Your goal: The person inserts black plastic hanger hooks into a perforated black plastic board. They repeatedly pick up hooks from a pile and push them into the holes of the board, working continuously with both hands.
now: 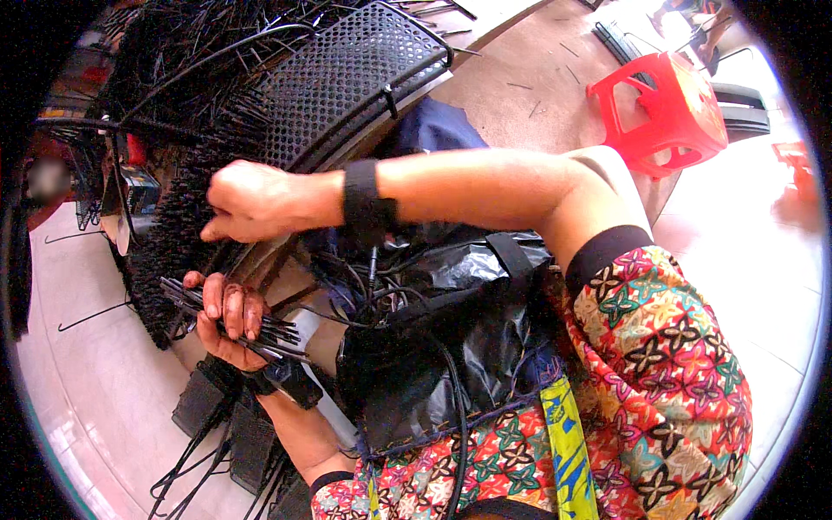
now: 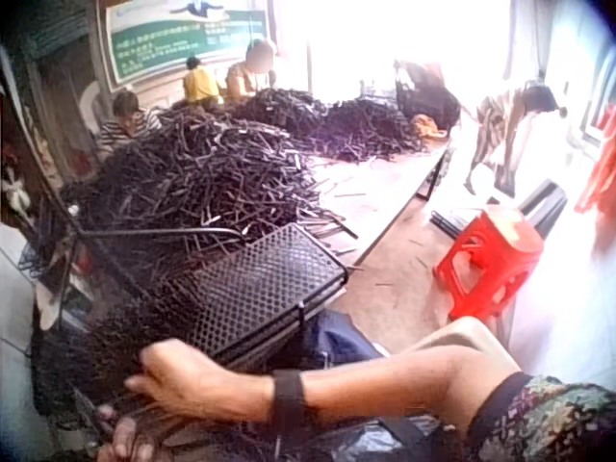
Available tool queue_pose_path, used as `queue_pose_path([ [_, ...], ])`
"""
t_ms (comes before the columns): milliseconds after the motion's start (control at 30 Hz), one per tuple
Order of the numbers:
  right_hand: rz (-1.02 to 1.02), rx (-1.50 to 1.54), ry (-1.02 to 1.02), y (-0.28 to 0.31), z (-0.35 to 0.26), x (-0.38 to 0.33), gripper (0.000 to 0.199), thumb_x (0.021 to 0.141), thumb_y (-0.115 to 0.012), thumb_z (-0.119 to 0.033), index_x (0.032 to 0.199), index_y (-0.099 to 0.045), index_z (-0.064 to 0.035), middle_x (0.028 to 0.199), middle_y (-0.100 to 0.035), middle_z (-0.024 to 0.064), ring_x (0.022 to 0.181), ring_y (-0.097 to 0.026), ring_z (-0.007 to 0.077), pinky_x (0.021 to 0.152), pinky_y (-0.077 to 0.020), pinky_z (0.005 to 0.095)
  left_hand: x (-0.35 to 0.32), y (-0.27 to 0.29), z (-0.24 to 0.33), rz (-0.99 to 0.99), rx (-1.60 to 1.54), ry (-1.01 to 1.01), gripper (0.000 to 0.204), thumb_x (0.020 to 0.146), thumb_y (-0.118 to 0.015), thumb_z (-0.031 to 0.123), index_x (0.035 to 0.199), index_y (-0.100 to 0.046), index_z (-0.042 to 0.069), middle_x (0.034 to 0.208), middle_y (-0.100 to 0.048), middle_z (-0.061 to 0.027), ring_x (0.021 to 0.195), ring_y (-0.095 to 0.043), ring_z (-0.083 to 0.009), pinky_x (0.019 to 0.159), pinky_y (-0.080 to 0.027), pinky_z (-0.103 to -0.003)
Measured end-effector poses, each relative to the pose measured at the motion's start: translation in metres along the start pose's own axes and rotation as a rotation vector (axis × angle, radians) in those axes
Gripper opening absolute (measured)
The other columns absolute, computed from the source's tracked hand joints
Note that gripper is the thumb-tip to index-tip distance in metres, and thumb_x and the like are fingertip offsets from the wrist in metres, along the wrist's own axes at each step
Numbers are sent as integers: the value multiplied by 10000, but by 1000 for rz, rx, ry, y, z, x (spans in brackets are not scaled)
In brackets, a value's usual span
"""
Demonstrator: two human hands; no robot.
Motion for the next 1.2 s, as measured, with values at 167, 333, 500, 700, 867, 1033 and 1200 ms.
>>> queue_pose_path([
  [167, -154, 982, -759, -40, 2, -50, 327, 835, -598, -271, 749, -581, 45, 644, -591, 82, 532, -564, 129, 450, -458, 251, 0, -13, -4, -23, -44, 1, 366, 811, -577, 49, 1122, -386, 67, 714, -454, -17, 472, -439, -91, 377, -423, -234],
  [333, 6, 1347, -859, -46, 4, -64, 181, 825, -604, -130, 784, -567, 42, 694, -587, 102, 569, -561, 164, 520, -473, 273, 3, -18, -19, -76, -12, 71, 374, 798, -581, 59, 1118, -389, 76, 717, -455, -21, 475, -453, -94, 381, -433, -237],
  [500, 216, 1463, -880, -30, 8, -65, 99, 802, -585, -51, 779, -555, 41, 697, -586, 122, 572, -564, 189, 527, -476, 291, 2, -19, -33, -24, 96, 138, 690, 810, -543, 64, 1375, -156, 146, 739, -458, -28, 461, -431, -98, 385, -430, -247],
  [700, 551, 1094, -604, 16, 42, -50, 118, 797, -571, -79, 792, -544, 36, 638, -574, 101, 506, -555, 168, 446, -476, 279, 6, -23, -36, 100, 222, 183, 788, 790, -546, 60, 1396, -53, 164, 755, -469, -48, 449, -418, -102, 374, -414, -252],
  [867, 631, 489, -185, 56, 38, -24, 113, 792, -575, -67, 836, -536, 30, 622, -585, 102, 541, -599, 179, 493, -493, 292, 4, 0, -43, 463, 455, 189, 569, 806, -536, 92, 1316, -287, 65, 754, -495, -25, 460, -404, -92, 389, -363, -239],
  [1033, 643, -60, 194, 47, 17, -10, 159, 758, -626, -42, 883, -539, 2, 693, -607, 126, 614, -631, 223, 527, -491, 291, -4, 30, -43, 563, 398, 243, 253, 795, -563, 49, 1036, -492, 18, 777, -513, -92, 577, -488, -162, 470, -404, -290],
  [1200, 483, -198, 299, 34, 13, -1, 166, 748, -614, -50, 890, -539, -8, 703, -583, 156, 653, -591, 334, 543, -479, 361, -6, 33, -43, 594, 378, 270, 214, 795, -563, 47, 993, -490, 15, 766, -510, -97, 580, -491, -163, 470, -407, -286],
])
Point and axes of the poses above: each hand's wrist, its own x-axis towards the middle knuckle, its own y-axis out of the back of the hand, z = x × y, the point moved 5 cm from there along x, towards the middle knuckle
